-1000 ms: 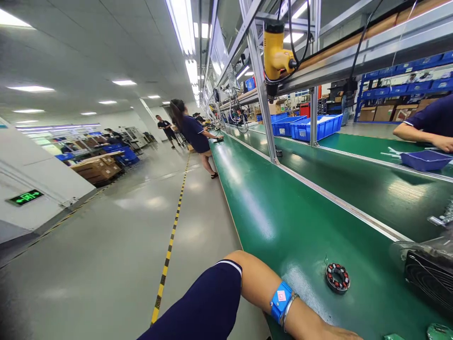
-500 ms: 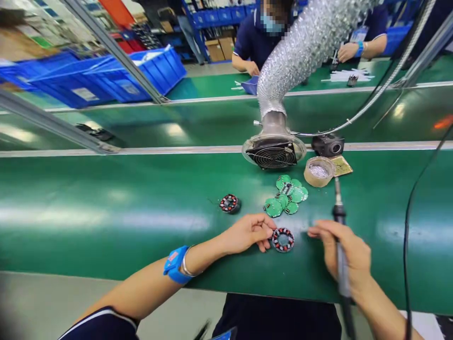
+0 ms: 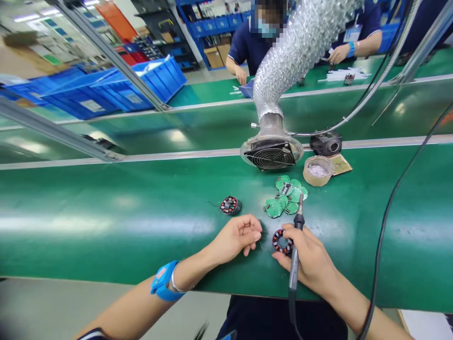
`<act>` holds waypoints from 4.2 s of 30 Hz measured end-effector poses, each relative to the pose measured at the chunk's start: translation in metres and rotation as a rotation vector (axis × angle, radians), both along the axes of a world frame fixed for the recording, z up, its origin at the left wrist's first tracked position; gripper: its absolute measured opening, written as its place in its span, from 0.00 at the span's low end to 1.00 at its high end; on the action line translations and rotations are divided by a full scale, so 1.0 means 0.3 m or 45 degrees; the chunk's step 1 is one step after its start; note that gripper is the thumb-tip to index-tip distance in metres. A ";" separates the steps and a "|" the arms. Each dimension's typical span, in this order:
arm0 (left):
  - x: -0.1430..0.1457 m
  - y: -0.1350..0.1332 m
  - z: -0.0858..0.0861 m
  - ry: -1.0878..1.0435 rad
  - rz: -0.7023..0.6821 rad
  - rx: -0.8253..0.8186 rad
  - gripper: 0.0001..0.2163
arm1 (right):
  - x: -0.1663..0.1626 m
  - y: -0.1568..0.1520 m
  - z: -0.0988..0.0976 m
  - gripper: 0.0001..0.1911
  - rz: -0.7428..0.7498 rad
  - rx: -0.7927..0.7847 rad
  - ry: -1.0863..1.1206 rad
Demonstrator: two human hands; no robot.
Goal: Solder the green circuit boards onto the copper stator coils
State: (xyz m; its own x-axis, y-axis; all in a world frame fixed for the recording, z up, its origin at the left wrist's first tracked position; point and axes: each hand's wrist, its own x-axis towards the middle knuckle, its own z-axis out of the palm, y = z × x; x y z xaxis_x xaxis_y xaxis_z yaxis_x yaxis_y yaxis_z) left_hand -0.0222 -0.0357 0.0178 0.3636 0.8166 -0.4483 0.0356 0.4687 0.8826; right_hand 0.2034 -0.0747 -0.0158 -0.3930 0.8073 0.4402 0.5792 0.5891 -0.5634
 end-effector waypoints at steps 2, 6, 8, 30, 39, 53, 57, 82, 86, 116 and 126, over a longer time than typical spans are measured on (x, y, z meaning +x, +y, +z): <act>-0.007 -0.012 0.000 -0.022 0.079 0.007 0.18 | 0.000 -0.002 -0.007 0.17 -0.008 0.013 0.015; -0.010 -0.039 -0.003 -0.037 0.147 0.024 0.17 | 0.004 -0.006 -0.020 0.17 -0.071 0.014 0.040; -0.006 -0.048 -0.003 -0.105 0.161 -0.054 0.18 | 0.005 -0.008 -0.021 0.17 -0.091 0.018 0.042; 0.015 0.066 -0.021 0.960 -0.113 1.320 0.09 | 0.029 0.000 -0.009 0.18 -0.184 -0.009 0.068; 0.014 0.126 0.009 0.931 -0.129 1.429 0.05 | 0.023 0.011 0.045 0.21 -0.209 0.122 0.122; 0.045 0.151 -0.008 0.870 0.066 1.437 0.05 | 0.000 0.030 0.111 0.17 -0.469 0.424 0.074; 0.053 0.175 -0.009 0.912 -0.165 1.470 0.08 | -0.003 0.035 0.113 0.16 -0.440 0.415 0.086; 0.101 0.079 0.044 0.315 -0.346 1.990 0.10 | 0.056 0.002 0.177 0.20 -0.113 -0.132 0.242; 0.034 0.098 -0.008 0.576 -0.194 1.490 0.14 | 0.058 -0.005 0.144 0.16 -0.112 -0.028 0.027; 0.128 0.107 0.021 0.159 -0.438 0.751 0.03 | 0.025 0.040 0.140 0.13 -0.111 0.040 0.131; 0.145 0.092 -0.001 0.187 -0.370 0.667 0.02 | 0.025 0.017 0.145 0.11 -0.032 0.034 -0.226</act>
